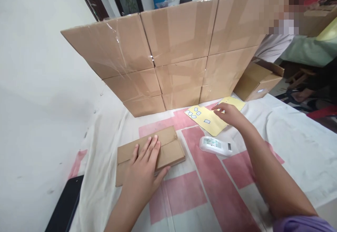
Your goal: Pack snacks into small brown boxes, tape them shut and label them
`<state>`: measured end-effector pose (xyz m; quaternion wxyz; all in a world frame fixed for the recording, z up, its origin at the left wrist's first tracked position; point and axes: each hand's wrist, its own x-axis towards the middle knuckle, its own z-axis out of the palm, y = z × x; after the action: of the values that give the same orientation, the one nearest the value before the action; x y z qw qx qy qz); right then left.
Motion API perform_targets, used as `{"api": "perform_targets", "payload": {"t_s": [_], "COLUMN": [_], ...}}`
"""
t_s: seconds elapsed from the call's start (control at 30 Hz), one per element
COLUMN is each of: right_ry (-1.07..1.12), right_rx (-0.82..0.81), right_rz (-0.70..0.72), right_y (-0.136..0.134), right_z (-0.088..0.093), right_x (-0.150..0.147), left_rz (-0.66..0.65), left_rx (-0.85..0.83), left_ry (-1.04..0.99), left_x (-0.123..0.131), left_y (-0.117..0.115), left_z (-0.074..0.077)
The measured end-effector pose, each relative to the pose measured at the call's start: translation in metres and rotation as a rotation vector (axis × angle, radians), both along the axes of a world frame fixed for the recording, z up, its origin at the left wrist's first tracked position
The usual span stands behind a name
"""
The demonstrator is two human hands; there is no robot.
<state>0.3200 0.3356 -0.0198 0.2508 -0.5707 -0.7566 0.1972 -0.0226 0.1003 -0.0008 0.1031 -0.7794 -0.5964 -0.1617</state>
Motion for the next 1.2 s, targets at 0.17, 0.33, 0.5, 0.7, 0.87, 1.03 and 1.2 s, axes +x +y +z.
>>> {"api": "perform_targets", "payload": {"t_s": [0.17, 0.33, 0.5, 0.7, 0.87, 1.03, 1.2], "right_ry": [0.01, -0.112, -0.176, -0.139, -0.087, -0.057, -0.025], "right_rx": [-0.004, 0.035, 0.042, -0.009, -0.023, -0.029, -0.07], "right_rz": [0.11, 0.197, 0.237, 0.213, 0.237, 0.264, 0.286], "right_y": [0.026, 0.018, 0.013, 0.014, 0.011, 0.008, 0.004], "right_z": [-0.051, -0.065, -0.069, -0.073, -0.072, -0.069, -0.063], "right_x": [0.006, -0.022, -0.032, -0.035, -0.038, -0.039, -0.042], "left_rz": [-0.066, -0.053, -0.067, -0.076, -0.082, -0.076, -0.086], "left_rx": [-0.019, 0.006, 0.035, 0.059, 0.06, 0.065, 0.076], "left_ry": [0.069, 0.108, 0.115, 0.114, 0.119, 0.114, 0.086], "left_x": [-0.008, -0.011, -0.01, -0.011, -0.012, -0.011, -0.01], "left_y": [0.013, 0.011, 0.009, 0.01, 0.009, 0.009, 0.01], "left_z": [0.003, 0.0, 0.0, 0.0, -0.003, -0.002, -0.002]}}
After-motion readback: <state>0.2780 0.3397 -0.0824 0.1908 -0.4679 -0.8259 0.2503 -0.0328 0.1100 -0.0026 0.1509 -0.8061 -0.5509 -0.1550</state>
